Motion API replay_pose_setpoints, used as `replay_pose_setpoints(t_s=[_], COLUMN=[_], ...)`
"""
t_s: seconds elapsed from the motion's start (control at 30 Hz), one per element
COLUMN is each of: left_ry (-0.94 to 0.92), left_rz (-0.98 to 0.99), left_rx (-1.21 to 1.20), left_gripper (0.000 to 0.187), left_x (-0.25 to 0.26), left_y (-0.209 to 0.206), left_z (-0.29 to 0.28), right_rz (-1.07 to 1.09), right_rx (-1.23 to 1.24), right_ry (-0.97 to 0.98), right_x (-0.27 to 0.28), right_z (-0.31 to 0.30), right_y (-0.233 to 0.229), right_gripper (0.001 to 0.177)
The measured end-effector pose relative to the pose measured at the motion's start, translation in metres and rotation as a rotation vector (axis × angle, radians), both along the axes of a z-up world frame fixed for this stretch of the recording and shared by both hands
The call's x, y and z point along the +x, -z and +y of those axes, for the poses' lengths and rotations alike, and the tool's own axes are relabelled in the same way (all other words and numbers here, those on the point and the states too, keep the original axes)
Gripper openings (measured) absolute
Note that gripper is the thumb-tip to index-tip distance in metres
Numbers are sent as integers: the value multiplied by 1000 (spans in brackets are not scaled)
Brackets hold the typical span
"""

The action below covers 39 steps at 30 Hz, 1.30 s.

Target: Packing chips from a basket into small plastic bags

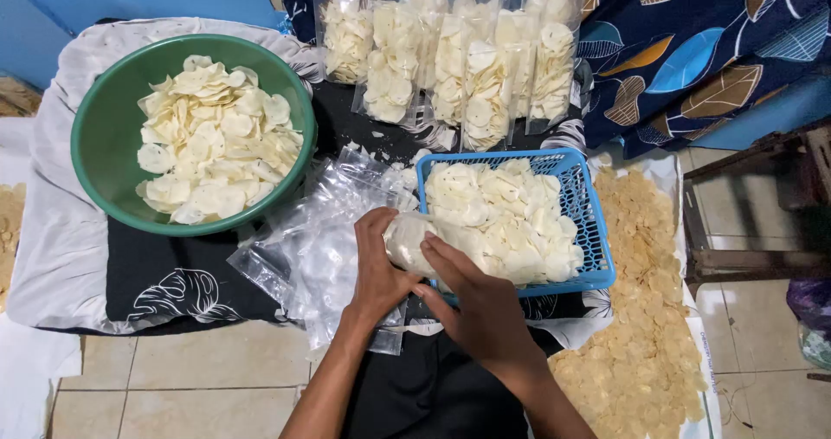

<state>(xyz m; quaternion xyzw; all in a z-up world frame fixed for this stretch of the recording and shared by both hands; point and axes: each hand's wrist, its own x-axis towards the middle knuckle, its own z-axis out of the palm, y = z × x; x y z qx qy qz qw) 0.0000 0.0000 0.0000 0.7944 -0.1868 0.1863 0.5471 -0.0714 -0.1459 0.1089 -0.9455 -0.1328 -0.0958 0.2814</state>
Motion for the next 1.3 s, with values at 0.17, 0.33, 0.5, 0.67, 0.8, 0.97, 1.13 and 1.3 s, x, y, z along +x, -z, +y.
replay_pose_setpoints(t_s=[0.17,0.33,0.5,0.67,0.8,0.97,1.13,1.3], left_ry=[17,87,42,4,-3,-5,-2,-23], left_rz=[-38,-50,-30,-69,-62,-74,-72,-86], left_rx=[-47,-39,6,-70,-55,-53,-39,-27], left_gripper=[94,113,99,95,93,93,90,86], left_x=[-3,-4,0,-1,-2,-1,-2,-3], left_y=[-7,-4,-7,-8,-9,-6,-7,-7], left_z=[-2,0,0,-3,-7,-7,-4,-8], right_rz=[-30,22,-56,-231,22,107,-35,-312], right_rx=[-53,-121,294,293,198,222,408,485], right_ry=[-45,-35,-77,274,392,398,412,459], right_x=[1,2,-6,25,60,72,49,-2], right_z=[10,5,-17,-72,-93,-75,-56,-45], right_y=[-5,-12,-5,42,83,104,87,20], right_gripper=[47,48,34,15,34,28,14,17])
